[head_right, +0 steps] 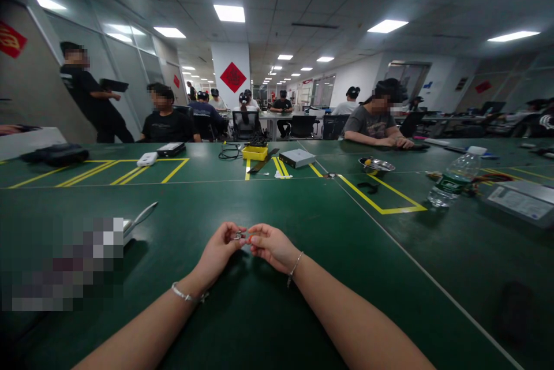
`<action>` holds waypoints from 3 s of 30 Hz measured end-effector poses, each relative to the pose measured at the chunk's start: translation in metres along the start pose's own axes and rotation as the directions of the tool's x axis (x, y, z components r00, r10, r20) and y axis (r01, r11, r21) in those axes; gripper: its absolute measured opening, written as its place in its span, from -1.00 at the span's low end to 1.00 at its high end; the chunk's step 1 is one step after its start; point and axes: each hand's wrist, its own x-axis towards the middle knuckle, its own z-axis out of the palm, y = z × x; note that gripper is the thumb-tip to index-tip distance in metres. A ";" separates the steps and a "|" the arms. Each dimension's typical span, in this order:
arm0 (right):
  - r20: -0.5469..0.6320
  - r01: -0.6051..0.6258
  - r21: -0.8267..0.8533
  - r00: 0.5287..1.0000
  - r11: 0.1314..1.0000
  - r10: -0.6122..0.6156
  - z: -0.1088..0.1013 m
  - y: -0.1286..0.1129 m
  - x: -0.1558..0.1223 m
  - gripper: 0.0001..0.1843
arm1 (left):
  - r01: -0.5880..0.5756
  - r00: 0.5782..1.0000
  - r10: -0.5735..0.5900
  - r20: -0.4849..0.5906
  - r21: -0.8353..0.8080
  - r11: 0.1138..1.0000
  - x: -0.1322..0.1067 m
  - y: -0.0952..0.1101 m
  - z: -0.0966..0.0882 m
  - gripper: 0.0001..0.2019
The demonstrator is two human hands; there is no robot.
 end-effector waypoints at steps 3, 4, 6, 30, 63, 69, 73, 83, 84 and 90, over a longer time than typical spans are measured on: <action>-0.009 -0.009 -0.018 1.000 1.000 0.009 0.000 0.000 0.000 -0.76 | 0.021 0.999 -0.019 -0.040 0.046 0.999 0.001 0.000 -0.001 -0.78; -0.008 -0.010 -0.021 1.000 1.000 0.010 0.001 -0.001 0.000 -0.78 | 0.044 0.999 -0.043 -0.032 0.024 0.999 0.001 0.000 -0.001 -0.77; -0.004 -0.010 -0.021 1.000 1.000 0.010 0.002 -0.001 0.000 -0.82 | 0.089 0.996 -0.089 0.000 -0.037 0.995 0.001 0.001 -0.001 -0.75; -0.208 0.088 -0.021 0.974 0.996 -0.090 0.010 0.002 0.001 -0.72 | 0.110 0.994 -0.110 0.002 -0.003 0.994 0.000 0.005 -0.001 -0.77; -0.419 0.156 -0.295 0.865 0.943 -0.275 0.025 0.012 0.001 -0.67 | -0.155 0.981 0.194 -0.012 0.553 0.819 -0.010 0.010 0.005 -0.93; -0.430 0.103 -0.208 0.884 0.973 -0.186 0.033 0.010 -0.005 -0.53 | -0.158 0.973 0.222 -0.053 0.548 0.822 -0.012 0.013 0.005 -0.92; -0.426 0.119 -0.224 0.881 0.967 -0.207 0.035 0.008 -0.007 -0.55 | -0.147 0.974 0.219 -0.063 0.560 0.815 -0.013 0.015 0.005 -0.90; -0.431 0.171 -0.342 0.845 0.924 -0.316 0.034 0.010 -0.006 -0.54 | -0.114 0.978 0.195 -0.073 0.598 0.794 -0.015 0.016 0.006 -0.87; -0.432 0.172 -0.356 0.841 0.918 -0.325 0.035 0.010 -0.006 -0.54 | -0.108 0.979 0.191 -0.077 0.597 0.795 -0.015 0.016 0.006 -0.87; -0.412 0.160 -0.428 0.841 0.889 -0.350 0.038 0.009 -0.008 -0.56 | -0.090 0.978 0.186 -0.093 0.619 0.780 -0.015 0.018 0.006 -0.85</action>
